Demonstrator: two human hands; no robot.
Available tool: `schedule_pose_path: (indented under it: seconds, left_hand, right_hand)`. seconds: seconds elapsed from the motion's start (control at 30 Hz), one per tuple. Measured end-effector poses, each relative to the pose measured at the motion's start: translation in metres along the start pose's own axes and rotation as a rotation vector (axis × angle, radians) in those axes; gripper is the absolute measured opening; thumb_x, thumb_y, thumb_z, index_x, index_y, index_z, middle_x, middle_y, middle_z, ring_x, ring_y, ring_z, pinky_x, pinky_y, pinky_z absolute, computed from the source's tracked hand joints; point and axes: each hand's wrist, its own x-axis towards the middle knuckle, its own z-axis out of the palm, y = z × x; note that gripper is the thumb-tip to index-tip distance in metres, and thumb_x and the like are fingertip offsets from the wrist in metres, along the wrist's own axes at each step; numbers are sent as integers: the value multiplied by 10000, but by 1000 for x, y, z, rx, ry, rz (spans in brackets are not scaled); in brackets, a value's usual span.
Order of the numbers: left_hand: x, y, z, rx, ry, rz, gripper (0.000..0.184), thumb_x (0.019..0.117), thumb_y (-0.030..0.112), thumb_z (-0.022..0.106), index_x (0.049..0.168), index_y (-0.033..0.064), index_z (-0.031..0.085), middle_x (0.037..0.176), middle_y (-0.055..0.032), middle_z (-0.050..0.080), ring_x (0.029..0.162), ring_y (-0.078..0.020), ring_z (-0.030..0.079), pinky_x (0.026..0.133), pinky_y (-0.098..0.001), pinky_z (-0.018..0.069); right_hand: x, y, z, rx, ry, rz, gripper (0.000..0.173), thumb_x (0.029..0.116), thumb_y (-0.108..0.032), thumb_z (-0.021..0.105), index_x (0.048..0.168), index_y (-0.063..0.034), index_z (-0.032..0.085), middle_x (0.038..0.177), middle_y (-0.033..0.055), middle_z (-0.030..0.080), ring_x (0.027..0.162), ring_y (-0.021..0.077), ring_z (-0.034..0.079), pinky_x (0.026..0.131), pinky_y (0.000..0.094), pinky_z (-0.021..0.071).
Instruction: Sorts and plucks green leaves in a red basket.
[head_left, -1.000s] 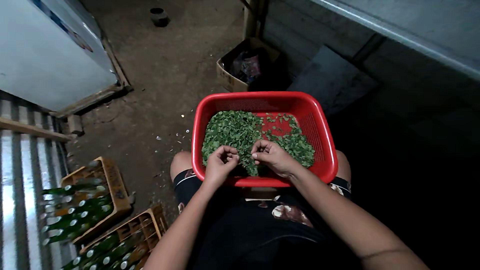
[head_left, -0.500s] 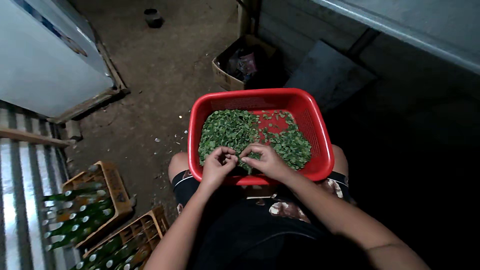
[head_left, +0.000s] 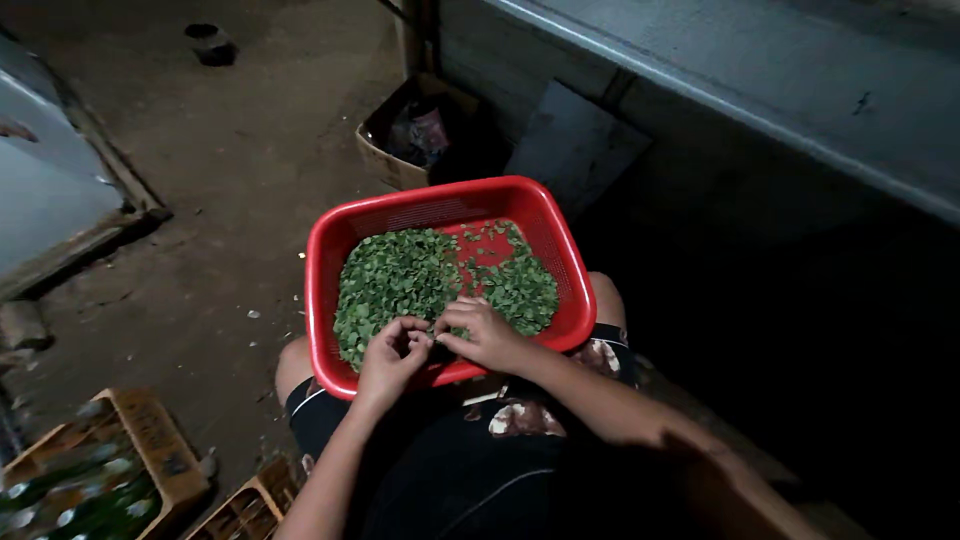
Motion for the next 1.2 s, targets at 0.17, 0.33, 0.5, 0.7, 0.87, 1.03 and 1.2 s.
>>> schedule_pose_path:
  seconds: [0.17, 0.33, 0.5, 0.7, 0.87, 1.03, 1.2]
  left_hand:
    - [2, -11, -6, 578, -81, 112, 321, 989, 262, 630, 1204, 46, 732, 1296, -149, 674, 1198, -267, 652, 1022, -469, 518]
    - [-6, -9, -9, 732, -422, 129, 416, 931, 326, 746, 1263, 78, 712, 1316, -135, 674, 1238, -320, 633, 1049, -547, 497]
    - [-9, -8, -5, 875, -550, 173, 316, 921, 193, 750, 1220, 91, 733, 1162, -123, 738, 1097, -320, 701, 991, -562, 519]
    - [-9, -8, -5, 899, -547, 159, 306, 941, 205, 723, 1228, 101, 732, 1170, -128, 736, 1107, -324, 698, 989, -557, 520]
    - [-9, -11, -5, 896, -540, 166, 305, 944, 231, 720, 1225, 113, 734, 1171, -112, 739, 1112, -309, 698, 988, -544, 523]
    - [-5, -8, -5, 883, -558, 153, 320, 936, 248, 737, 1227, 115, 733, 1165, -116, 738, 1103, -305, 700, 979, -546, 527]
    - [0, -6, -11, 709, -547, 139, 373, 953, 335, 724, 1237, 94, 733, 1187, -117, 729, 1114, -286, 695, 988, -528, 535]
  right_hand:
    - [-28, 42, -78, -379, 358, 108, 209, 1016, -144, 594, 1082, -34, 760, 1045, 136, 718, 1016, 289, 686, 932, 501, 544]
    - [-69, 63, -162, -759, 506, 610, 328, 1020, -131, 597, 1334, -51, 646, 1330, 291, 587, 1212, 544, 542, 934, 743, 408]
    - [-47, 72, -126, -786, 186, 322, 99, 931, -26, 684, 997, -6, 754, 1068, 217, 702, 1115, 452, 622, 963, 680, 437]
    - [-5, 105, -104, -956, -236, 339, 206, 965, 25, 583, 1060, -15, 761, 1111, 182, 706, 1169, 421, 599, 1104, 683, 316]
    - [-3, 113, -103, -946, -320, 392, 215, 985, -7, 575, 1083, -36, 764, 1147, 157, 716, 1242, 417, 570, 1177, 724, 156]
    - [-20, 96, -116, -782, -176, 394, 172, 959, -111, 679, 1087, -40, 770, 1122, 161, 718, 1225, 410, 587, 1155, 763, 148]
    - [-45, 70, -138, -569, 50, 366, 134, 986, -125, 668, 1012, -39, 768, 1067, 142, 732, 1179, 386, 619, 1130, 756, 196]
